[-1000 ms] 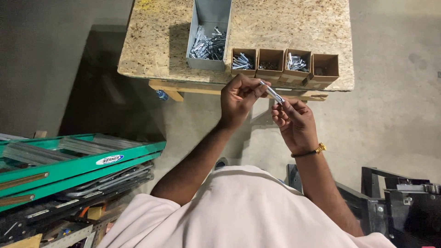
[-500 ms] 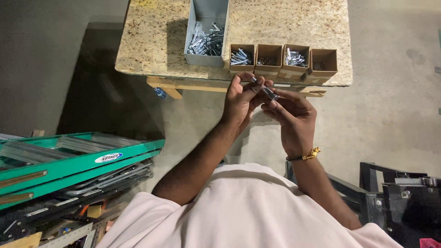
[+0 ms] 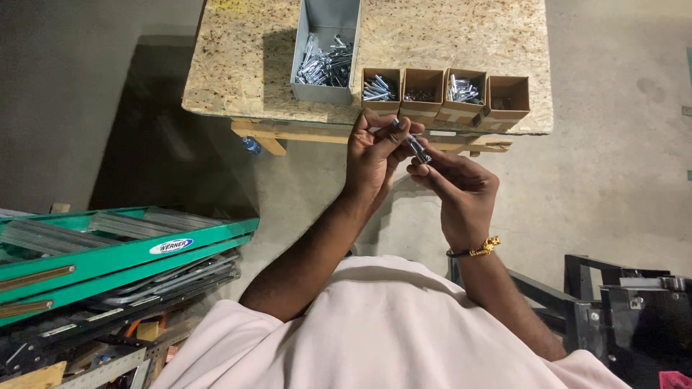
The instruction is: The person picks metal fasteners from a gray bin and places them into one of four cardboard boxes on a workbench. The person handles the fasteners one at a time, inspecting them before sorting them into the boxes.
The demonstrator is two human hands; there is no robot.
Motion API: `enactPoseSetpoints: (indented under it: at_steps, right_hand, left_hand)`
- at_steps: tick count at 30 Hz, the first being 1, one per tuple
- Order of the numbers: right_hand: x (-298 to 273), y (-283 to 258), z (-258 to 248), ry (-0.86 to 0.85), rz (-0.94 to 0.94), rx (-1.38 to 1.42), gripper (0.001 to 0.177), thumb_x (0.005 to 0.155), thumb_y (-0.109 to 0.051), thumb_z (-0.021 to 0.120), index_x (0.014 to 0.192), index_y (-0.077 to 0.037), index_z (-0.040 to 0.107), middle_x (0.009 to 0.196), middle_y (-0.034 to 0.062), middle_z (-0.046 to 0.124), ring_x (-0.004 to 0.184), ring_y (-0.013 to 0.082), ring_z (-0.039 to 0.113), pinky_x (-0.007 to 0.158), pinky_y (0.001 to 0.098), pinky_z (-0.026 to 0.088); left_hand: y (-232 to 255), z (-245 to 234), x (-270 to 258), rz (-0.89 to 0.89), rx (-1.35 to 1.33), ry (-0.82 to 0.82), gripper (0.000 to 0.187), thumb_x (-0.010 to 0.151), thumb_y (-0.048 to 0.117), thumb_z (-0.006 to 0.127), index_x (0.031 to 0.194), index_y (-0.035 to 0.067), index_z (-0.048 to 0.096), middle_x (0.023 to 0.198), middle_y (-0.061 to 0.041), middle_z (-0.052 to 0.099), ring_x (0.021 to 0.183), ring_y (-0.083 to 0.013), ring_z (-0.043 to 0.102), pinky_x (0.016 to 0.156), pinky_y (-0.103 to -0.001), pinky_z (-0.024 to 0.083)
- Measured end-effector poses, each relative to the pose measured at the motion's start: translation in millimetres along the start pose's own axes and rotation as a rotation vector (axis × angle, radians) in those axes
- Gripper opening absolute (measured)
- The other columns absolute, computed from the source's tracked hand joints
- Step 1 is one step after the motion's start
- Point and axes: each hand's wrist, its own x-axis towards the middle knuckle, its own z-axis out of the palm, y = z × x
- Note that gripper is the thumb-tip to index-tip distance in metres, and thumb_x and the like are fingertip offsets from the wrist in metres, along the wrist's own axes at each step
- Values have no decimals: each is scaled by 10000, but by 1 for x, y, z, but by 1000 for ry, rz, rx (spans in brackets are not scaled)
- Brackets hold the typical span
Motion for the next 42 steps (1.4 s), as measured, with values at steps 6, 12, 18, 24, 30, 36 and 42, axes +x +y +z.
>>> enactPoseSetpoints:
  at_steps: [6,12,18,24,30,36,42]
  right_hand:
    - [-1,6,-4,34,25,18,310,972,57,916,1258,113,810,1044,309,847,967,340,884,888,478,782]
    - [-4,28,-6,75,118,273,244,970,120,864,1208,119,811,994,326,833,914,410,897,837,449,796]
    - [-6,39,-11,100,179,492,218,1015,110,817,1233,101,819,1050,358,835,954,405,900,885,422,794]
    - [-12,40,-14,126,153,473,220,1014,121,809,1233,99,817,1113,361,845,978,413,896,884,412,797]
    - [-16,21,10,162,239,552,221,1060,110,775,1278,137,799,1107,321,859,977,371,900,911,363,795]
    - [-5,43,-6,60,373,436,320,1075,-4,803,1393,32,790,1144,265,865,892,201,892,829,217,762]
    - [2,34,-19,26,361,328,353,1089,-2,778,1433,77,761,1135,343,848,873,284,903,786,313,790]
  left_hand:
    - [1,6,-2,198,119,-20,326,1040,44,901,1164,48,599,1056,-375,834,836,-362,885,710,-396,765]
    - [3,9,-6,299,234,-129,447,1055,102,913,1437,36,689,1121,-294,869,908,-236,893,767,-328,769]
    - [5,27,-27,371,335,-206,519,1110,81,852,1591,7,671,1185,-265,874,1011,-182,872,923,-342,739]
    - [13,43,-47,409,477,-164,293,1145,97,809,1429,27,806,1213,-241,879,1021,-193,872,950,-345,719]
    - [8,45,-43,397,521,-41,308,1157,109,807,1443,-3,787,1180,-225,884,989,-164,848,944,-337,692]
    - [-1,16,-17,285,579,-3,328,1087,180,897,1374,39,825,1108,-194,890,997,-170,838,918,-337,670]
    - [6,17,20,275,533,42,297,1026,210,953,1290,121,853,1079,-102,907,944,-122,846,782,-245,657]
